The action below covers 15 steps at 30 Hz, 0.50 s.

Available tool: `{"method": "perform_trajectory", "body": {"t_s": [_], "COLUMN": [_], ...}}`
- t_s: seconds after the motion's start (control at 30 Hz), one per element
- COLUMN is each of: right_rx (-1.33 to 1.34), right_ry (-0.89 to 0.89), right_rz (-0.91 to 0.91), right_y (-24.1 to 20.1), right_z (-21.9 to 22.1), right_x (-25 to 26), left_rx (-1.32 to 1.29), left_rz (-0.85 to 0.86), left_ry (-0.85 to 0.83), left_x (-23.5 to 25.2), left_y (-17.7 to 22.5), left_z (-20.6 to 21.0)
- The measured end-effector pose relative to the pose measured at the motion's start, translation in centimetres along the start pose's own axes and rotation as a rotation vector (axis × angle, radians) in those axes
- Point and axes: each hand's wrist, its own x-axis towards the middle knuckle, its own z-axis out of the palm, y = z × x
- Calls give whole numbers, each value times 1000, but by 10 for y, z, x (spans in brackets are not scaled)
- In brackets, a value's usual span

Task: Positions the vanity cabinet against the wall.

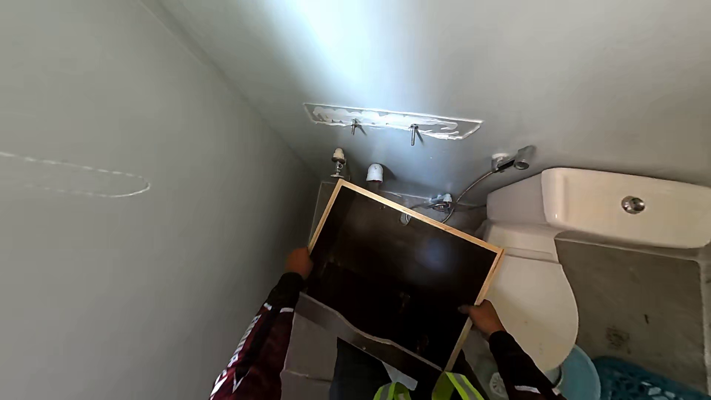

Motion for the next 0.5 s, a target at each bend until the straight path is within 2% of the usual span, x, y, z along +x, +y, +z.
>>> {"method": "perform_trajectory", "body": {"t_s": [0.33,0.5], "right_rx": [-109,-172], "right_ry": [-11,-15], "right_rz": [-202,-277], "right_y": [-32,-75], "right_z": [6,7], "right_x": [-16,-33], "left_rx": [-202,-238], "left_rz": [-102,-133], "left_ry": [86,106], "left_x": [-61,-76], "left_y": [-84,-107], "left_z": [42,28]}}
